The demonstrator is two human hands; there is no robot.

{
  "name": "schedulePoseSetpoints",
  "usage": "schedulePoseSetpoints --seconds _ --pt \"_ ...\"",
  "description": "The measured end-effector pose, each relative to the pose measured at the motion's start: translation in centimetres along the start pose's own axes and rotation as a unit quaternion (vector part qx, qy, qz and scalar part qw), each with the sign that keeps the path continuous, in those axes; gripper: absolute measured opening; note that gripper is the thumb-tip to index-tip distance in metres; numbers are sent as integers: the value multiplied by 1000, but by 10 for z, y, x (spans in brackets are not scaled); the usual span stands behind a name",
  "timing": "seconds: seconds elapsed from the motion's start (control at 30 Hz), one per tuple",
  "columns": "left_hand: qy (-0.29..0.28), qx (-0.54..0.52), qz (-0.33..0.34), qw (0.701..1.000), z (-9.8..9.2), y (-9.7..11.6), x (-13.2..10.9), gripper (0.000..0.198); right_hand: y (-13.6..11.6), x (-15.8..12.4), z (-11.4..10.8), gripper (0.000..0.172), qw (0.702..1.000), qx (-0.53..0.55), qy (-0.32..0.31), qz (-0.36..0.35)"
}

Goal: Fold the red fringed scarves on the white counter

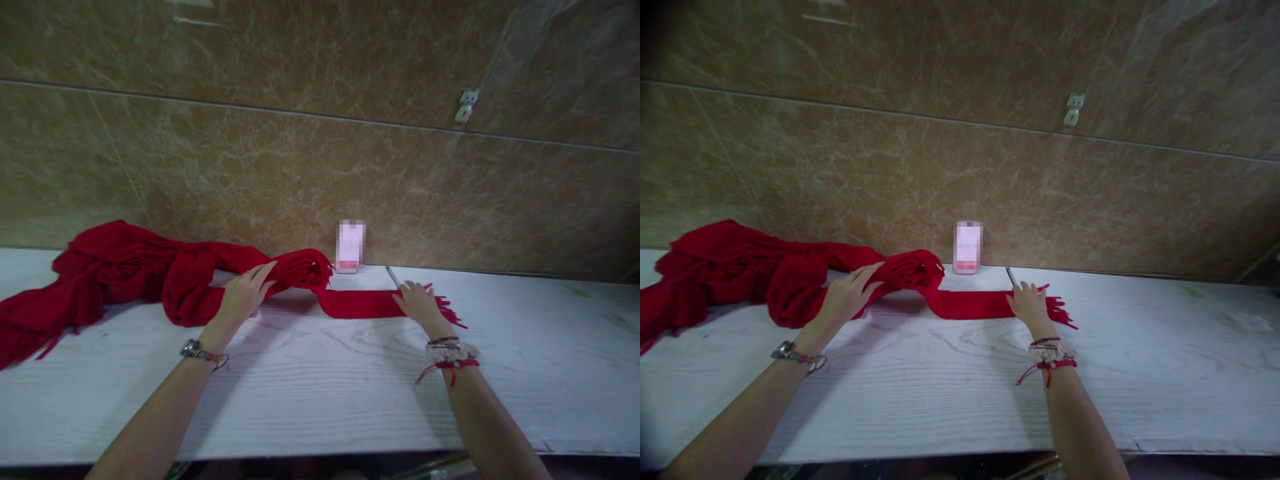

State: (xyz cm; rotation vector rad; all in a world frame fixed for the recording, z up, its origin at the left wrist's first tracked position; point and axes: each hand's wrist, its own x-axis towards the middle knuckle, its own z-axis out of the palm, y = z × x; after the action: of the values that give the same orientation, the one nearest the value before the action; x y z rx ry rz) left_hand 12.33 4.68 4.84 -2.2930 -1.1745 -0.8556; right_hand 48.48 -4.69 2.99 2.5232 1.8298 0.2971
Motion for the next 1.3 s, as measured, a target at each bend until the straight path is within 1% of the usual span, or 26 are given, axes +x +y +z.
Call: schedulePoseSetpoints --seconds 0.03,0.07,0.17,0.23,0.27,0.33,0.43,0.5,0.57,0.63,0.67,0.7,0.77,0.87,0.93,1.07,1.17,1.3 --pt "-4 1 13 1000 0 0 0 33 -9 -1 0 39 1000 12 22 -15" --pt "-7 1 26 1000 -1 1 -1 33 -19 -2 1 42 998 33 32 -41" --pt "-15 -11 66 998 -2 4 -1 32 -46 -5 8 46 988 75 -1 -135" --pt "-22 -19 88 996 -4 7 -1 32 -53 -5 15 45 983 69 -22 -169" --pt "-29 -21 95 995 -5 9 -1 32 -52 -5 18 45 983 58 -26 -173" --pt "-47 -21 102 993 -6 11 0 31 -42 -3 23 42 984 26 -24 -175" --pt "-80 -20 102 991 -5 13 0 31 -14 2 29 39 984 -14 -29 -172" --pt "-98 -20 97 990 -3 14 -1 31 5 7 32 38 987 -9 -37 -154" --pt "-116 -19 92 989 0 16 -2 32 15 10 33 38 993 12 -33 -112" --pt "-134 -18 88 987 2 17 -3 33 13 12 31 40 996 30 -13 -79" --pt "-144 -20 89 985 2 17 -3 33 8 12 29 41 996 39 -1 -75" --pt "-152 -25 92 984 2 17 -2 34 1 12 26 41 995 49 11 -84" --pt "-167 -41 107 979 1 17 -2 37 -17 8 22 43 989 74 22 -124" --pt "-186 -61 129 972 0 17 -1 46 -40 2 18 46 978 96 -4 -184" --pt "-195 -59 126 971 1 17 -2 52 -46 -1 19 46 974 89 -25 -206" --pt "-215 -42 122 968 8 17 -5 63 -42 0 22 45 972 45 -19 -231" --pt "-241 -39 139 960 13 14 -7 60 -32 3 24 43 968 20 -11 -249" --pt "-250 -60 175 950 15 13 -6 56 -19 7 29 42 965 0 -13 -260"
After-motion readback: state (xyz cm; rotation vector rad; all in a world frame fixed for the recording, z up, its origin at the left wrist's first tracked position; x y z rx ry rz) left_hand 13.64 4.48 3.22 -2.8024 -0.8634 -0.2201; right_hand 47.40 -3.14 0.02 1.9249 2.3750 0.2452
